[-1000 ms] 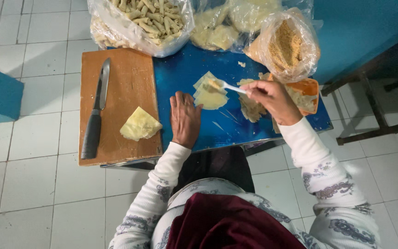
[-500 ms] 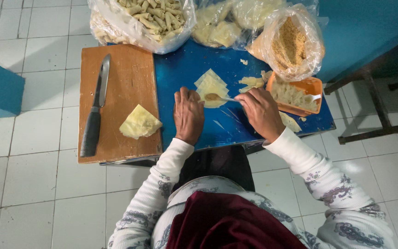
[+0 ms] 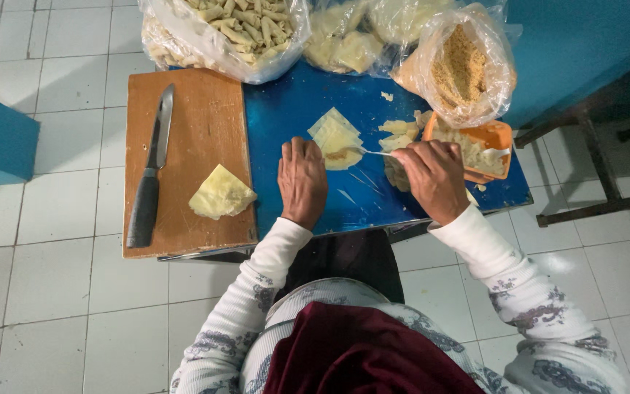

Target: The person sits at a small blue table folding triangular dough wrappers around pinches of brown sugar, spooning the sugar from a plastic bag with a spoon, and arranging the folded pastries in a row on the table. Folded pastries accumulate in a large bag beside the work area.

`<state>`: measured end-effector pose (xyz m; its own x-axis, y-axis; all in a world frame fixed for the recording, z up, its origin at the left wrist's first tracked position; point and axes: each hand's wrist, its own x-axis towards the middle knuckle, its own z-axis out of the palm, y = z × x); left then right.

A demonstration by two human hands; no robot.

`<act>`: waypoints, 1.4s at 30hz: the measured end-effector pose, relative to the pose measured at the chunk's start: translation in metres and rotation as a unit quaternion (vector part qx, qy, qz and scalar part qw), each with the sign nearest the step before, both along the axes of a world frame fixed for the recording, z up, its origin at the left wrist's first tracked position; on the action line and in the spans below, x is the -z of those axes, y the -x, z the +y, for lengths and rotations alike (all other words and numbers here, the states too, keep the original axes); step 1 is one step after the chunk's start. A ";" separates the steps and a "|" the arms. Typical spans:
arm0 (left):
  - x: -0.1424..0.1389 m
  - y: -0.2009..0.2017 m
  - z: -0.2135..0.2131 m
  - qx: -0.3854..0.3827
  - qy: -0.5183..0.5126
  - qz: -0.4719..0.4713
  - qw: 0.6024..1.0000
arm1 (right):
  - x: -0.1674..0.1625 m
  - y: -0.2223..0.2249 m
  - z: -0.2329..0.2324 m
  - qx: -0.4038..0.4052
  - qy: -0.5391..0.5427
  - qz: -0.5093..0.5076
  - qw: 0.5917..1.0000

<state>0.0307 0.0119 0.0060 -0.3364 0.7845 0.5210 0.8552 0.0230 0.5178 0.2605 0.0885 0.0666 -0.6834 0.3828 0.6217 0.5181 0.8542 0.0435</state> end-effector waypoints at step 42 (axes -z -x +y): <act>-0.015 0.002 0.007 0.097 -0.067 -0.153 0.981 | 0.032 0.061 -0.002 0.001 0.224 0.110 0.968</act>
<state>0.0290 0.0185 0.0208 -0.3455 0.7799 0.5219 0.6403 -0.2106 0.7387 0.1997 0.0868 0.0347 -0.5532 0.6485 0.5229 0.4738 0.7612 -0.4427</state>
